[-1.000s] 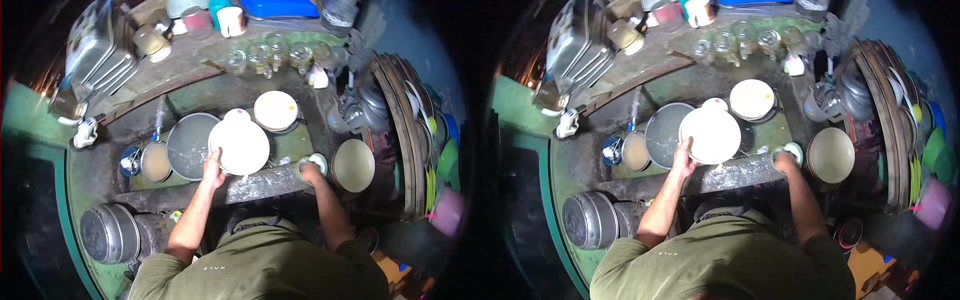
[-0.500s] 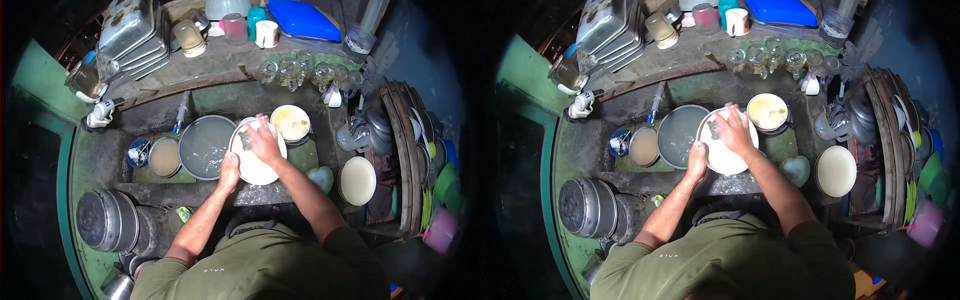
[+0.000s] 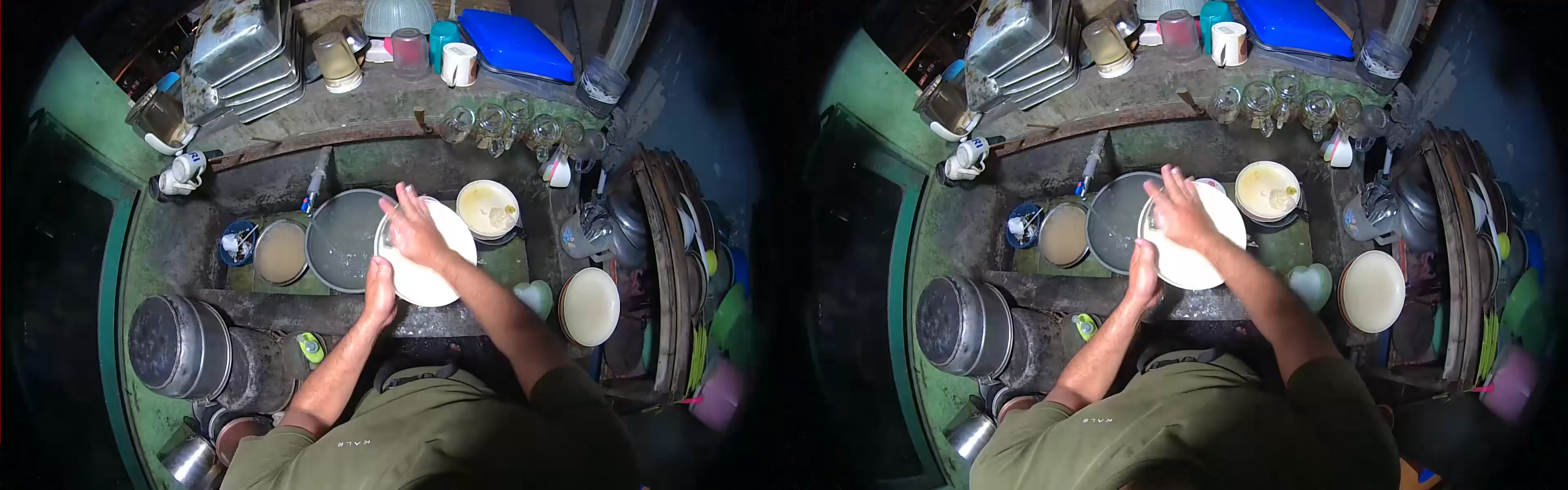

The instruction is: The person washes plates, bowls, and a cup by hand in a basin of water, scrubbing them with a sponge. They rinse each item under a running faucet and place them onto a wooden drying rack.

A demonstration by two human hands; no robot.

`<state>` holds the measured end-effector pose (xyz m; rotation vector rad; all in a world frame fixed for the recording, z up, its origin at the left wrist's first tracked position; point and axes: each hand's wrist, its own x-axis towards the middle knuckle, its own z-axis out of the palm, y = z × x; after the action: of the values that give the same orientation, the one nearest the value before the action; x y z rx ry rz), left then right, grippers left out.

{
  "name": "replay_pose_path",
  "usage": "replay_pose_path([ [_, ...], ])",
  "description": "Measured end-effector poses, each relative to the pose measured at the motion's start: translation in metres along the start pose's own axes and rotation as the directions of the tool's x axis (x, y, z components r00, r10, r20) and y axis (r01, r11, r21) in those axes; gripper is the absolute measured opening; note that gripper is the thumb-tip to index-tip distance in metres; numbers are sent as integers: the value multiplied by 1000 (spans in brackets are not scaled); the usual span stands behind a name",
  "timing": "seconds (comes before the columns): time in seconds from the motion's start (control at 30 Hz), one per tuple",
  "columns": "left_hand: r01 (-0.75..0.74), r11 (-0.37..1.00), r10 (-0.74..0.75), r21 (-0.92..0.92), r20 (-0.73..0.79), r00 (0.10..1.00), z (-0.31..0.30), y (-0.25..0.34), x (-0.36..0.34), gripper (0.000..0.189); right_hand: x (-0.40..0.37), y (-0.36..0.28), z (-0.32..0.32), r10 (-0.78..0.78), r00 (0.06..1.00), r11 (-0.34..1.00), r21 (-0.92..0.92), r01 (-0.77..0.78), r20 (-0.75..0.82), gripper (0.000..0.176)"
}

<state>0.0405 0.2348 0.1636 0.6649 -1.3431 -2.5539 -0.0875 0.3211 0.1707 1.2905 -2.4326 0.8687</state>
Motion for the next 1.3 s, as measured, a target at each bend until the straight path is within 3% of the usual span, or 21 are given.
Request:
replay_pose_path([
  [0.1,-169,986,169,6,-5,986,-18,7,4,49,-16,25,-24,202,979,978,-60,-201,28,55],
  [0.23,-185,981,188,-67,40,981,-25,27,12,55,-79,-33,-32,209,937,978,-40,-206,279,57],
  [0.3,-154,982,159,-106,36,987,-22,17,10,60,-70,-56,-17,112,979,966,211,-147,172,58],
  [0.33,-111,987,113,113,-15,993,-18,10,5,63,-58,-67,-14,66,979,970,218,-108,191,57],
  [0.37,-213,973,206,90,85,975,-26,-10,13,62,-42,-72,-11,6,993,971,237,-34,116,56],
  [0.43,11,980,8,-201,96,995,-19,0,2,59,-15,-51,6,-106,991,924,358,130,-88,56],
  [0.47,-94,993,99,-69,76,992,-19,-1,4,54,-7,-35,1,-123,990,958,252,138,-73,56],
  [0.57,-182,980,178,86,46,983,-17,7,-6,59,-4,8,-8,264,952,950,-130,-284,-153,52],
  [0.7,-233,972,233,32,5,972,-14,30,-8,60,-79,-10,-16,241,960,971,-34,-238,144,57],
  [0.77,-162,985,163,-64,3,987,-6,19,-13,63,-94,-34,-14,151,981,958,226,-175,122,57],
  [0.83,-134,988,130,71,53,990,-17,-14,-6,63,-71,-52,-26,-60,994,950,312,30,88,59],
  [0.87,-62,997,66,-45,91,994,-12,-18,-12,63,-53,-53,-27,-83,993,925,376,47,82,60],
  [0.9,15,987,7,-158,139,990,-3,-18,-19,63,-41,-55,-33,-54,999,965,256,53,-2,59],
  [0.97,-112,993,115,-28,99,988,8,-11,-21,56,-25,-18,-23,-31,994,999,11,33,-107,57],
  [1.03,-152,982,147,117,50,988,6,0,-24,64,-26,16,-19,206,955,973,-60,-223,-215,54],
  [1.1,-309,939,296,150,100,950,5,11,-15,62,-55,15,-24,287,942,955,-26,-296,-173,55],
  [1.17,-394,900,376,188,125,918,6,13,-6,59,-90,-7,-17,293,953,949,102,-300,79,55],
  [1.2,-396,899,377,187,129,917,12,14,-7,59,-100,-25,-9,332,943,899,292,-327,34,57],
  [1.23,-485,764,428,425,229,874,22,15,-13,61,-99,-41,-1,380,925,816,472,-334,-2,60],
  [1.27,-550,563,443,617,336,831,33,14,-20,65,-93,-40,15,482,874,412,865,-285,59,62],
  [1.3,-584,311,425,749,440,791,39,10,-25,71,-71,-58,-19,568,801,-170,979,-114,191,51],
])
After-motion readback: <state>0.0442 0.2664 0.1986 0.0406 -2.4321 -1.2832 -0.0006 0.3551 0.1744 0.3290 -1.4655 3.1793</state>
